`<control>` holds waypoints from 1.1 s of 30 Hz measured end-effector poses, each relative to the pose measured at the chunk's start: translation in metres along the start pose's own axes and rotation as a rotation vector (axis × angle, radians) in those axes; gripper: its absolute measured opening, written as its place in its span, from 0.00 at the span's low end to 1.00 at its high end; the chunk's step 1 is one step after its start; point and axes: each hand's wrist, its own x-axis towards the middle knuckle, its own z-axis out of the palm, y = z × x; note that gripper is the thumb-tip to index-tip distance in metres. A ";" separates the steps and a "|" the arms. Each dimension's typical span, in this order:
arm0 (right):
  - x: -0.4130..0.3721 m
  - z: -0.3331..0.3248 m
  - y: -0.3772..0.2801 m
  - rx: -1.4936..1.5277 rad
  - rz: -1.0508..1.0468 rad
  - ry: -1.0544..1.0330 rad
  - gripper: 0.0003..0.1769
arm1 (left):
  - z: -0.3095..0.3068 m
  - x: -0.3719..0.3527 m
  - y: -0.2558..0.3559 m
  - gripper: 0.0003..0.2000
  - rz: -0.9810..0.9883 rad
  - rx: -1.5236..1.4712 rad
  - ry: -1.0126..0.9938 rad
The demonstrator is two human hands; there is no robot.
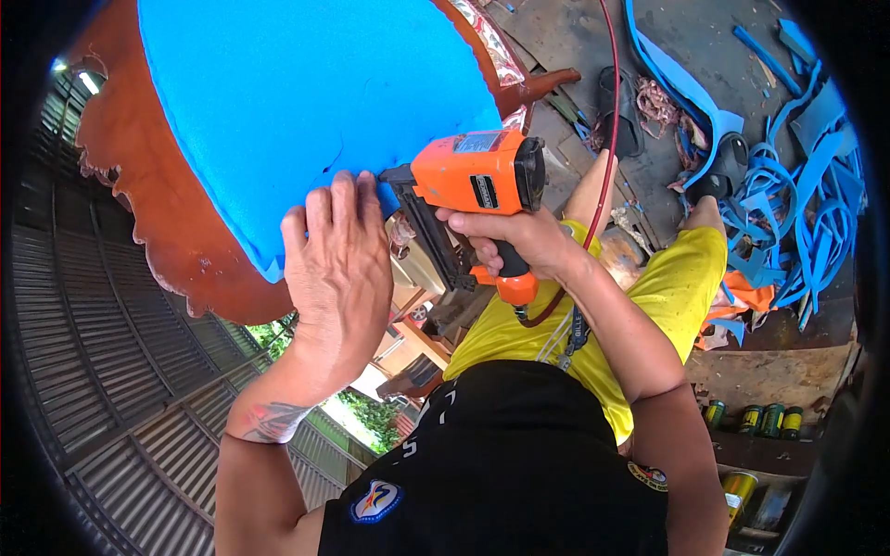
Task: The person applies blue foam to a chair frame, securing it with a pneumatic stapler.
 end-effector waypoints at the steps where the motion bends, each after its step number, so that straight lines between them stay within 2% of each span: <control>1: -0.002 0.000 -0.001 0.003 -0.004 -0.001 0.19 | 0.003 -0.001 -0.001 0.29 0.012 -0.007 0.013; 7: -0.001 0.000 -0.002 0.003 0.021 0.013 0.20 | 0.008 -0.007 -0.001 0.30 0.055 0.038 0.040; 9: -0.003 0.002 -0.004 0.032 0.011 0.015 0.11 | 0.008 -0.009 0.001 0.30 0.045 0.001 0.050; 14: 0.000 0.006 -0.004 0.010 0.009 0.023 0.11 | 0.004 -0.031 0.009 0.28 0.049 -0.128 0.065; 16: 0.000 0.008 -0.005 -0.001 0.005 0.033 0.11 | 0.004 -0.049 0.014 0.24 0.088 -0.456 0.075; 18: -0.001 0.008 -0.007 0.002 0.015 0.057 0.11 | 0.019 -0.071 0.018 0.13 0.145 -0.829 0.163; 20: -0.011 0.010 -0.005 -0.053 0.000 0.070 0.12 | 0.033 -0.084 0.030 0.17 -0.230 -1.370 -0.202; 22: -0.026 0.014 -0.004 -0.170 -0.039 0.099 0.15 | 0.056 -0.086 0.044 0.23 -0.712 -1.962 -0.121; 23: -0.035 0.017 -0.004 -0.230 -0.011 0.116 0.17 | 0.060 -0.084 0.047 0.27 -0.842 -2.137 -0.023; 24: -0.040 0.022 -0.003 -0.237 -0.010 0.115 0.17 | 0.063 -0.077 0.049 0.27 -0.844 -2.143 -0.019; 26: -0.049 0.030 -0.001 -0.235 -0.023 0.062 0.18 | 0.067 -0.062 0.051 0.26 -0.862 -2.099 0.538; 28: -0.049 0.042 -0.003 -0.210 0.010 0.054 0.19 | 0.061 -0.048 0.045 0.27 -0.938 -2.158 0.651; 30: -0.045 0.049 0.000 -0.173 -0.004 0.036 0.19 | 0.054 -0.036 0.043 0.25 -1.017 -2.158 0.678; 33: -0.037 0.049 0.014 -0.175 0.013 0.032 0.19 | 0.062 -0.033 0.042 0.23 -0.976 -2.105 0.756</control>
